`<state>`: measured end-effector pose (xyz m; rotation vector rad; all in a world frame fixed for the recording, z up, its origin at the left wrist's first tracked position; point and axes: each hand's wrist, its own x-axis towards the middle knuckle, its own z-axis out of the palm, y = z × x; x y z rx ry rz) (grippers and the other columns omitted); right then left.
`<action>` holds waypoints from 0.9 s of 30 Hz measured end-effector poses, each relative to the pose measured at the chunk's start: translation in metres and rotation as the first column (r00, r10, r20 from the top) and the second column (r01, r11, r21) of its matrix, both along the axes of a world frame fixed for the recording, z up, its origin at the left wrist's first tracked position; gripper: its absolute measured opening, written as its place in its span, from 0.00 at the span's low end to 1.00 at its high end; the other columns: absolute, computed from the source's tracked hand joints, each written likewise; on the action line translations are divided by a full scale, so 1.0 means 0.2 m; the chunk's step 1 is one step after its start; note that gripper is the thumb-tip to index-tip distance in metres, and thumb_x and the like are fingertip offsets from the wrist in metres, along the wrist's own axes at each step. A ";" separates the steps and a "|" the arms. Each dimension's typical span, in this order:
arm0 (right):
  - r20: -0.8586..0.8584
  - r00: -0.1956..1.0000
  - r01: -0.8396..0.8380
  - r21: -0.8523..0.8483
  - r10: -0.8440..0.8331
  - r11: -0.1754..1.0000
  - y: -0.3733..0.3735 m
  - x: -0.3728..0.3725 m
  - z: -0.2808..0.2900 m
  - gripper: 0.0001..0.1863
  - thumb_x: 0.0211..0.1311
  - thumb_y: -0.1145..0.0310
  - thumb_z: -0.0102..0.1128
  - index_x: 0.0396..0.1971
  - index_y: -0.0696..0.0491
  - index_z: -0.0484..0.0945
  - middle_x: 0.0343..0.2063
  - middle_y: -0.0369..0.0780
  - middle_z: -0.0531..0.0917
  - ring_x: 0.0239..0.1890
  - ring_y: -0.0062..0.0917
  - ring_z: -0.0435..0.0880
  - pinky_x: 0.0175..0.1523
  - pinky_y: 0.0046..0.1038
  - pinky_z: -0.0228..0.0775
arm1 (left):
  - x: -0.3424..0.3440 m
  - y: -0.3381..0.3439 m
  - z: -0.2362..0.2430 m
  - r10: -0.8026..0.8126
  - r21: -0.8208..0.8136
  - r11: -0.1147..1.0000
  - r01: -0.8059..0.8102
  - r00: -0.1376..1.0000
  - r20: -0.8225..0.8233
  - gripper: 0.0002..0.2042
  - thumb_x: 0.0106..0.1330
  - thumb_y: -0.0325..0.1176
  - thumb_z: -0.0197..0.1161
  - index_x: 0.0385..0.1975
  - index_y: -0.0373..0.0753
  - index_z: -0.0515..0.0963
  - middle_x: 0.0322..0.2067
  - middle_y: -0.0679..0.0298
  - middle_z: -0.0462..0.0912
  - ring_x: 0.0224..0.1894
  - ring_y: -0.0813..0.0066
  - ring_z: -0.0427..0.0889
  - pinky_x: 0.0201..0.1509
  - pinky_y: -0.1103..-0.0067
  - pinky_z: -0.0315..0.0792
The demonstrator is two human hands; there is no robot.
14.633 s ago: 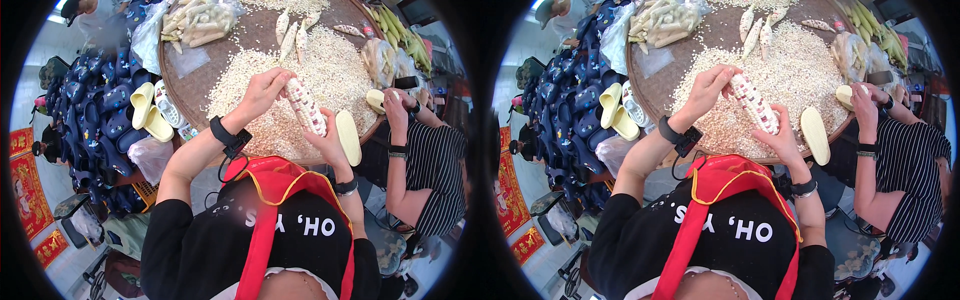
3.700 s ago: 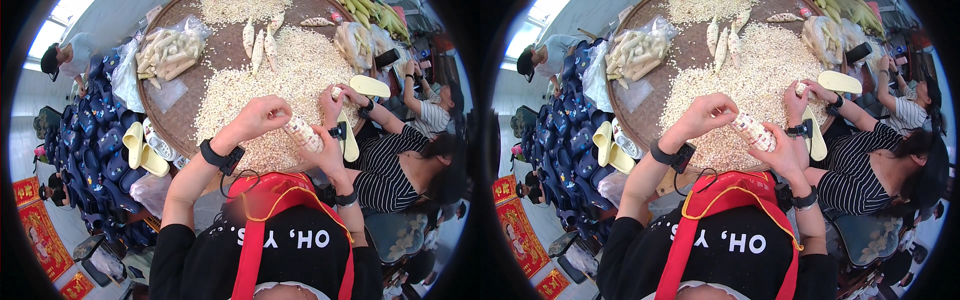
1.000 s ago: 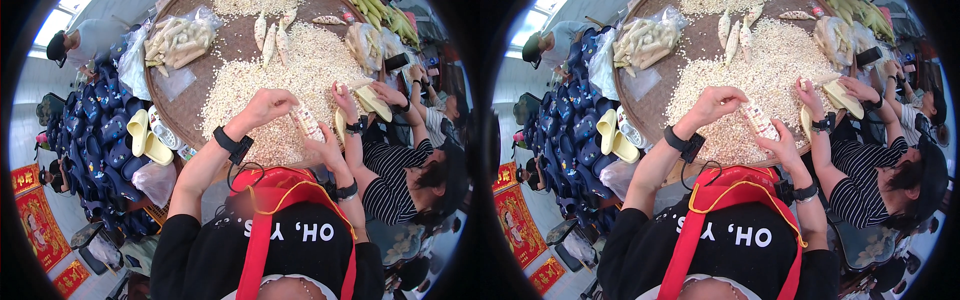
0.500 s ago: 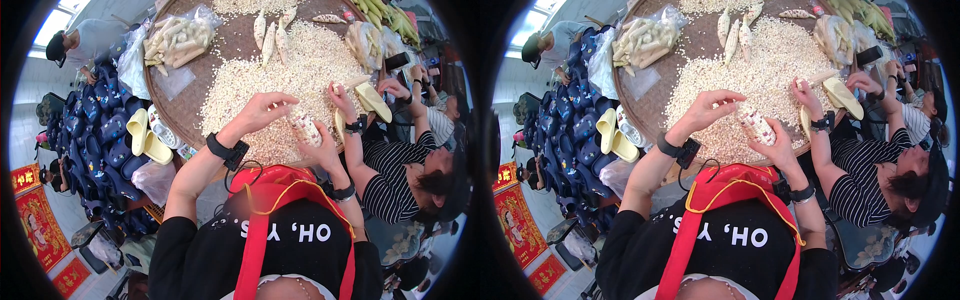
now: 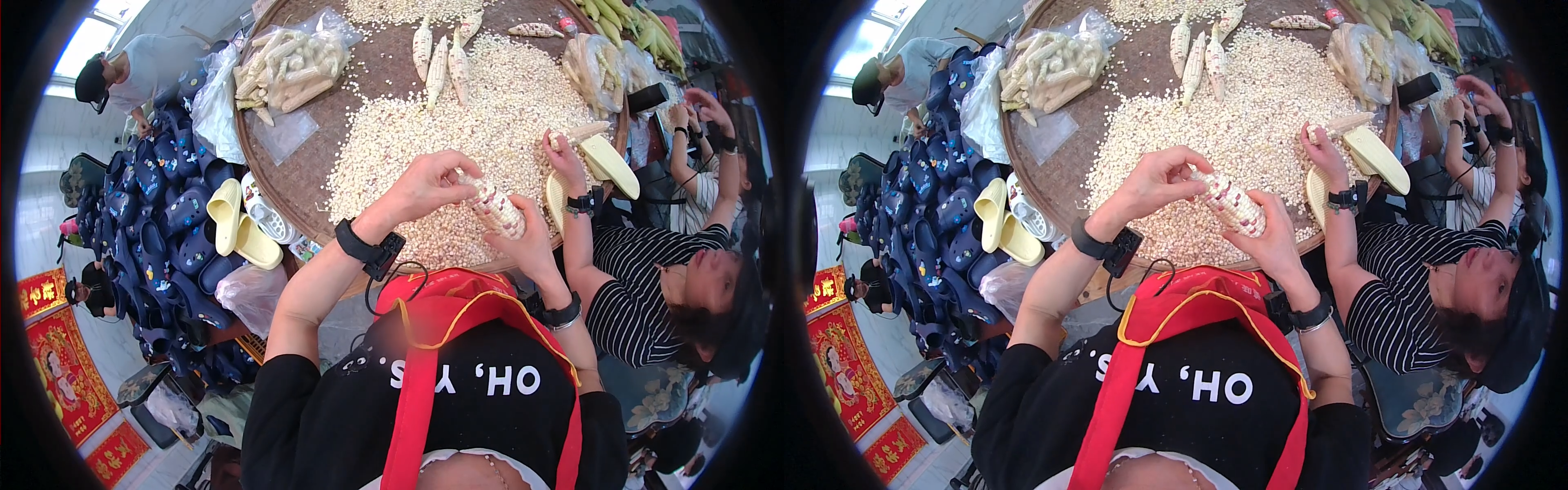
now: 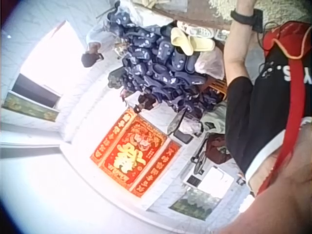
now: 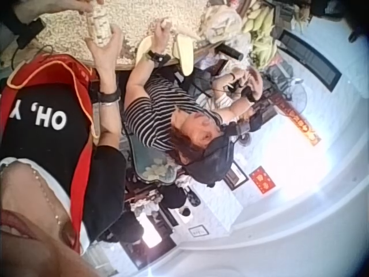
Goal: Manually peeling kernels off of corn cobs into a pile on a large tray.
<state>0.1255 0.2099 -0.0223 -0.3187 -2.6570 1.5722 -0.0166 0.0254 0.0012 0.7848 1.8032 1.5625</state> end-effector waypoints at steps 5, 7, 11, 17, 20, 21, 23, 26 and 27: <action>-0.025 0.999 -0.022 0.194 0.027 0.981 -0.01 -0.02 0.04 0.31 0.37 0.69 0.72 0.45 0.55 0.69 0.37 0.44 0.72 0.44 0.37 0.73 0.48 0.32 0.65 | 0.01 0.02 0.00 0.037 -0.039 0.998 -0.045 0.980 -0.196 0.11 0.51 0.30 0.65 0.35 0.40 0.76 0.22 0.71 0.69 0.24 0.86 0.66 0.27 0.85 0.63; -0.031 0.999 -0.014 0.219 0.021 0.976 -0.01 -0.02 0.05 0.31 0.37 0.69 0.72 0.45 0.55 0.69 0.37 0.44 0.72 0.44 0.38 0.73 0.48 0.32 0.65 | 0.00 0.02 0.00 0.027 -0.060 0.997 -0.039 0.983 -0.183 0.10 0.51 0.30 0.64 0.34 0.40 0.76 0.22 0.70 0.69 0.25 0.85 0.67 0.27 0.84 0.63; -0.031 0.999 -0.010 0.269 0.019 0.963 -0.01 -0.03 0.04 0.31 0.37 0.69 0.72 0.46 0.54 0.69 0.37 0.44 0.72 0.43 0.39 0.74 0.46 0.34 0.67 | 0.00 0.04 -0.04 0.052 -0.049 0.997 -0.064 0.974 -0.219 0.09 0.51 0.29 0.61 0.33 0.39 0.76 0.21 0.71 0.68 0.23 0.85 0.66 0.26 0.84 0.61; 0.014 1.000 0.000 0.252 -0.003 0.968 0.00 -0.04 0.03 0.31 0.38 0.67 0.72 0.47 0.54 0.69 0.38 0.44 0.72 0.43 0.39 0.74 0.47 0.34 0.67 | -0.05 0.05 -0.07 0.027 -0.198 0.980 -0.031 0.999 -0.027 0.11 0.47 0.29 0.61 0.33 0.37 0.77 0.23 0.62 0.76 0.23 0.74 0.73 0.29 0.79 0.69; 0.047 0.999 -0.010 0.227 0.000 0.974 0.01 -0.05 0.02 0.32 0.38 0.66 0.71 0.47 0.56 0.69 0.39 0.45 0.73 0.44 0.39 0.74 0.47 0.33 0.66 | -0.03 0.08 -0.10 0.082 -0.123 0.988 -0.092 0.993 -0.085 0.09 0.51 0.28 0.61 0.33 0.38 0.78 0.15 0.72 0.69 0.19 0.86 0.65 0.23 0.85 0.61; 0.050 0.999 -0.006 0.226 -0.006 0.974 0.01 -0.04 0.00 0.32 0.38 0.66 0.71 0.47 0.56 0.69 0.39 0.45 0.73 0.44 0.39 0.74 0.47 0.33 0.66 | 0.00 0.09 -0.11 0.108 -0.109 0.985 -0.136 0.967 -0.233 0.09 0.52 0.29 0.61 0.34 0.37 0.77 0.18 0.68 0.74 0.20 0.85 0.70 0.24 0.83 0.65; -0.031 0.999 0.016 0.245 -0.009 0.969 0.01 -0.05 -0.02 0.33 0.39 0.66 0.71 0.48 0.57 0.68 0.39 0.45 0.73 0.44 0.39 0.74 0.48 0.33 0.66 | 0.01 0.11 -0.15 0.134 -0.058 0.985 -0.162 0.936 -0.326 0.09 0.53 0.28 0.61 0.34 0.37 0.77 0.21 0.66 0.77 0.22 0.84 0.73 0.26 0.83 0.67; 0.055 0.998 -0.012 0.185 0.002 0.983 0.03 -0.06 0.00 0.33 0.39 0.66 0.71 0.48 0.59 0.68 0.39 0.46 0.73 0.44 0.38 0.73 0.49 0.32 0.65 | -0.02 0.11 -0.18 0.155 0.017 0.987 -0.162 0.905 -0.397 0.07 0.54 0.27 0.61 0.33 0.35 0.78 0.28 0.62 0.81 0.26 0.82 0.78 0.29 0.82 0.72; 0.057 0.998 -0.012 0.184 0.002 0.983 0.04 -0.06 0.00 0.33 0.39 0.66 0.71 0.48 0.59 0.68 0.39 0.46 0.73 0.44 0.38 0.73 0.49 0.32 0.65 | -0.03 0.10 -0.18 0.128 0.008 0.991 -0.133 0.933 -0.336 0.07 0.54 0.26 0.61 0.33 0.35 0.78 0.28 0.62 0.81 0.26 0.82 0.78 0.29 0.82 0.71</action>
